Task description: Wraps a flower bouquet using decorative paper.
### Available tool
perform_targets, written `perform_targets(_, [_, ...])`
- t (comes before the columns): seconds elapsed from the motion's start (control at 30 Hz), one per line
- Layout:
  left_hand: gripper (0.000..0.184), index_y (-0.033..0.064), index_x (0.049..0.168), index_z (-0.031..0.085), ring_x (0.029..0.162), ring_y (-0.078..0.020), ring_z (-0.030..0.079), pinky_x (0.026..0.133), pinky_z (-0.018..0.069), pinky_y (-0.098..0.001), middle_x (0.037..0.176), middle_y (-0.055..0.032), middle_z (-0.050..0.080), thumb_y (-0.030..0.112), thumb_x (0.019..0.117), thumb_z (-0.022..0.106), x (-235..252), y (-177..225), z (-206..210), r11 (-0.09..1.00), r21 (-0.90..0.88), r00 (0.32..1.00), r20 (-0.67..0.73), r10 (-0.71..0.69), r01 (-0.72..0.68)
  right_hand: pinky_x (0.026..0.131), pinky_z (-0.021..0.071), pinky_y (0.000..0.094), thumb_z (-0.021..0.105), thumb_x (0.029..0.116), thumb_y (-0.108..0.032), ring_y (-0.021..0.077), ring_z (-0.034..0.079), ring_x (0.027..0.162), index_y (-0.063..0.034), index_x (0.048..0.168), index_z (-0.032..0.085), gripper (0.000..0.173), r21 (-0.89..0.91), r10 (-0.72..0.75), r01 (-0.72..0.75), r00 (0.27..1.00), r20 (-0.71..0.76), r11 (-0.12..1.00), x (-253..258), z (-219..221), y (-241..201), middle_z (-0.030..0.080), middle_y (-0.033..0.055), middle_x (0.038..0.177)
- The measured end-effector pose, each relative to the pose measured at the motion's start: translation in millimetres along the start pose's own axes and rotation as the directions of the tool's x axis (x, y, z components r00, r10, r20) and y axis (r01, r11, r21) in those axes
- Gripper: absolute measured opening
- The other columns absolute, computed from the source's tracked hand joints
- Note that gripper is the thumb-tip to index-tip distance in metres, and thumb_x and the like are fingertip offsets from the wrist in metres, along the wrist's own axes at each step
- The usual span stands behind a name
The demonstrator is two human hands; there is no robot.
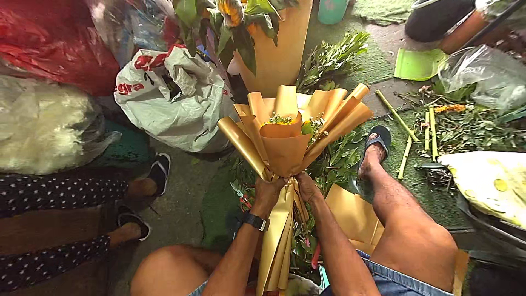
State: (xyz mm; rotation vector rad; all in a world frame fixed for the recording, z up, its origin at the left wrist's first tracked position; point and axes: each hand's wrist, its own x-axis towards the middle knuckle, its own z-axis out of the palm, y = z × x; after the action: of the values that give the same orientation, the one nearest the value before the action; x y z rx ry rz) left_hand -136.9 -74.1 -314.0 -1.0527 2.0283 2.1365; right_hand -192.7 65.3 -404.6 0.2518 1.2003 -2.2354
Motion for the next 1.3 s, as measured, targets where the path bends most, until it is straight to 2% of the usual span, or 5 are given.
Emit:
perform_targets(0.33, [0.071, -0.0036, 0.126, 0.056, 0.101, -0.0196, 0.071, 0.090, 0.0605, -0.0379, 0.110, -0.0140, 0.071, 0.012, 0.0668, 0.093, 2.0, -8.8, -0.1, 1.000, -0.006, 1.000, 0.014, 0.001, -0.001, 0.098, 0.0538, 0.0332, 0.043, 0.1007, -0.012, 0.0136, 0.065, 0.110, -0.0024, 0.125, 0.061, 0.032, -0.029, -0.012, 0.011, 0.999, -0.047, 1.000, -33.1, 12.0, -17.4, 0.069, 0.0087, 0.118])
perform_targets(0.53, [0.064, -0.0010, 0.127, 0.058, 0.104, -0.0200, 0.071, 0.092, 0.0612, -0.0410, 0.113, -0.0126, 0.071, 0.015, 0.0720, 0.088, 1.1, -16.2, -3.5, 0.999, 0.022, 0.998, 0.048, 0.037, -0.038, 0.101, 0.0552, 0.0369, 0.083, 0.0820, -0.018, 0.0194, 0.066, 0.114, 0.0036, 0.135, 0.052, 0.065, -0.268, -0.070, 0.092, 0.994, 0.089, 0.959, -40.0, 20.8, -20.9, 0.068, 0.0137, 0.123])
perform_targets(0.8, [0.025, 0.0007, 0.117, 0.069, 0.104, -0.0213, 0.069, 0.096, 0.0562, -0.0438, 0.110, -0.0139, 0.072, 0.011, 0.0959, 0.063, -15.1, -17.9, -35.4, 0.944, 0.278, 0.982, 0.006, 0.186, -0.181, 0.098, 0.0570, 0.0369, 0.080, 0.0822, -0.013, 0.0198, 0.068, 0.108, 0.0062, 0.124, 0.060, 0.050, -0.394, -0.247, 0.241, 0.968, 0.036, 0.887, -26.6, 20.3, -7.5, 0.071, 0.0151, 0.114])
perform_targets(0.97, [0.012, 0.0015, 0.101, 0.073, 0.090, -0.0153, 0.069, 0.085, 0.0587, -0.0349, 0.096, -0.0085, 0.072, 0.009, 0.0946, 0.066, -10.8, -30.1, -30.0, 0.947, 0.065, 0.948, -0.038, 0.316, -0.314, 0.096, 0.0577, 0.0352, 0.078, 0.0837, -0.011, 0.0191, 0.068, 0.105, 0.0061, 0.126, 0.056, 0.050, -0.347, -0.260, 0.254, 0.965, 0.029, 0.903, -27.8, 24.3, -2.2, 0.070, 0.0154, 0.113])
perform_targets(1.3, [0.012, 0.0007, 0.103, 0.071, 0.079, -0.0132, 0.067, 0.074, 0.0582, -0.0303, 0.091, -0.0077, 0.070, 0.004, 0.0925, 0.065, -27.0, -32.2, -5.8, 0.955, 0.035, 0.948, -0.112, 0.298, -0.296, 0.098, 0.0573, 0.0362, 0.078, 0.0833, -0.012, 0.0203, 0.068, 0.108, 0.0057, 0.127, 0.057, 0.052, -0.375, -0.270, 0.258, 0.963, 0.021, 0.891, -25.6, 22.6, -0.7, 0.070, 0.0162, 0.115])
